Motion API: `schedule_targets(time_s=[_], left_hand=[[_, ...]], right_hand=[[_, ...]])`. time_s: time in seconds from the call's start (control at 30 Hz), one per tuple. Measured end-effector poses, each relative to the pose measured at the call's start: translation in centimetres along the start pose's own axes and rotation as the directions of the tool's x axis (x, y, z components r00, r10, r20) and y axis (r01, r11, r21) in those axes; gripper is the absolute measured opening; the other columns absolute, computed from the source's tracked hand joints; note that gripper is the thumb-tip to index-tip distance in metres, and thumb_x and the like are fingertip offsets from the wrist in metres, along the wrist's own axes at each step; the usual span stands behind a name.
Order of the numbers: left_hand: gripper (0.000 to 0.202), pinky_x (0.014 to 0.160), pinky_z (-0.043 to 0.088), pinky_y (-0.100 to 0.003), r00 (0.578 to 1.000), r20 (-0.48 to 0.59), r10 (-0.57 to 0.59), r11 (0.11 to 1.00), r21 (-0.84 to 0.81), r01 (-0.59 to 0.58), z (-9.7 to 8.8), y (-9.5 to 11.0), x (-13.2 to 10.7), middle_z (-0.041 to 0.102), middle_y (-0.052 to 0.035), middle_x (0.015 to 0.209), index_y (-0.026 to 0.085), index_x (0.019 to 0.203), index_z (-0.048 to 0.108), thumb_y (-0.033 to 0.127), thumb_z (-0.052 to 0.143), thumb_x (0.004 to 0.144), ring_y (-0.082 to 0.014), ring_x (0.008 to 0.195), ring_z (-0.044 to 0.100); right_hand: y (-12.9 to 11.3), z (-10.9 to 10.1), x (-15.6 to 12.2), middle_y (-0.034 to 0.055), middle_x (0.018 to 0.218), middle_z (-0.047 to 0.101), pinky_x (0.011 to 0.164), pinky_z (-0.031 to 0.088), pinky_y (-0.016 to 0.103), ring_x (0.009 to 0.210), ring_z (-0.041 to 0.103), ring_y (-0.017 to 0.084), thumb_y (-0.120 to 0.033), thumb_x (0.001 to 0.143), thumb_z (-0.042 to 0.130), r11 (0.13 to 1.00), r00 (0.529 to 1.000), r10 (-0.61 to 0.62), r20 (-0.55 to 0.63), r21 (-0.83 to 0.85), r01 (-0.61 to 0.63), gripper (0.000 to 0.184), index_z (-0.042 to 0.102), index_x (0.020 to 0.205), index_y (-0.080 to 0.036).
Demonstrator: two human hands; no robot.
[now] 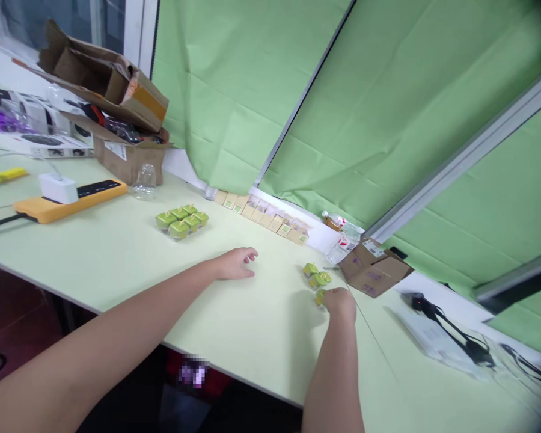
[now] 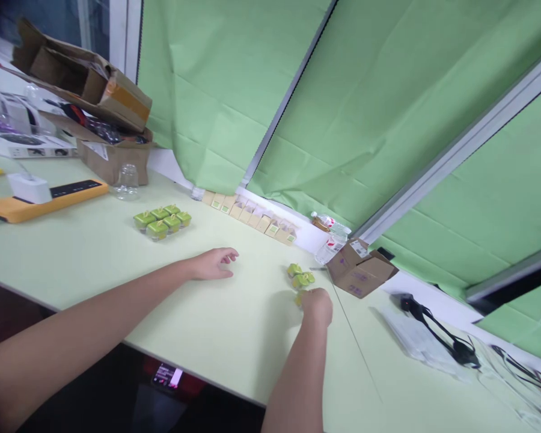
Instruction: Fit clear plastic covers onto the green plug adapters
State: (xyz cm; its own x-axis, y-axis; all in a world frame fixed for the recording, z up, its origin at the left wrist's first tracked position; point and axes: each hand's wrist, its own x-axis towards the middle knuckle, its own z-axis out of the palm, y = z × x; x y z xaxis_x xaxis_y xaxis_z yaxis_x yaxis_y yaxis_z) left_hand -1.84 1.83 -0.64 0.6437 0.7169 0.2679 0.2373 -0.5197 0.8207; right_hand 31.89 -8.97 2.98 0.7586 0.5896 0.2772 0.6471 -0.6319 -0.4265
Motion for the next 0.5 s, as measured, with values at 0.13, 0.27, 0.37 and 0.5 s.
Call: schedule_targets(time_s=[0.13,0.27,0.37,0.5], left_hand=[[0.058,0.089,0.05,-0.033,1.0,-0.006,-0.01,1.0,0.012,0.01,0.1,-0.1,0.1,0.061,-0.0096,0.121,0.02,0.125,0.055,0.035,0.069,0.07,-0.0228,0.106,0.059],[0.058,0.091,0.049,-0.033,1.0,0.005,-0.002,1.0,0.017,0.002,0.2,-0.4,0.2,0.061,-0.0096,0.12,0.02,0.125,0.055,0.036,0.069,0.07,-0.0228,0.107,0.059],[0.059,0.092,0.049,-0.034,1.0,0.006,0.0,1.0,0.011,0.0,0.2,-0.6,0.3,0.061,-0.0099,0.12,0.019,0.125,0.055,0.036,0.069,0.07,-0.0232,0.107,0.059],[0.057,0.094,0.049,-0.036,1.0,-0.014,0.006,1.0,-0.007,-0.006,0.3,-0.7,0.2,0.062,-0.0107,0.118,0.019,0.123,0.056,0.036,0.069,0.07,-0.024,0.107,0.06]], right_hand=[[1.8,0.2,1.0,0.0095,0.071,0.065,0.066,0.047,0.038,0.073,0.063,0.029,-0.025,0.069,0.055,0.984,0.979,0.167,-0.116,0.081,-0.159,0.014,0.066,0.076,-0.021],[2.6,1.2,1.9,0.0085,0.085,0.068,0.076,0.048,0.039,0.082,0.063,0.028,-0.036,0.078,0.052,0.979,0.964,0.167,-0.206,0.151,-0.137,0.022,0.064,0.085,-0.02],[2.8,2.2,2.5,0.0099,0.089,0.069,0.081,0.047,0.04,0.083,0.063,0.028,-0.044,0.077,0.054,0.965,0.955,0.181,-0.237,0.232,-0.125,0.027,0.062,0.084,-0.019],[2.6,3.2,2.9,0.0134,0.088,0.069,0.082,0.047,0.044,0.082,0.063,0.031,-0.051,0.075,0.055,0.951,0.966,0.139,-0.22,0.301,-0.068,0.034,0.062,0.08,-0.018]])
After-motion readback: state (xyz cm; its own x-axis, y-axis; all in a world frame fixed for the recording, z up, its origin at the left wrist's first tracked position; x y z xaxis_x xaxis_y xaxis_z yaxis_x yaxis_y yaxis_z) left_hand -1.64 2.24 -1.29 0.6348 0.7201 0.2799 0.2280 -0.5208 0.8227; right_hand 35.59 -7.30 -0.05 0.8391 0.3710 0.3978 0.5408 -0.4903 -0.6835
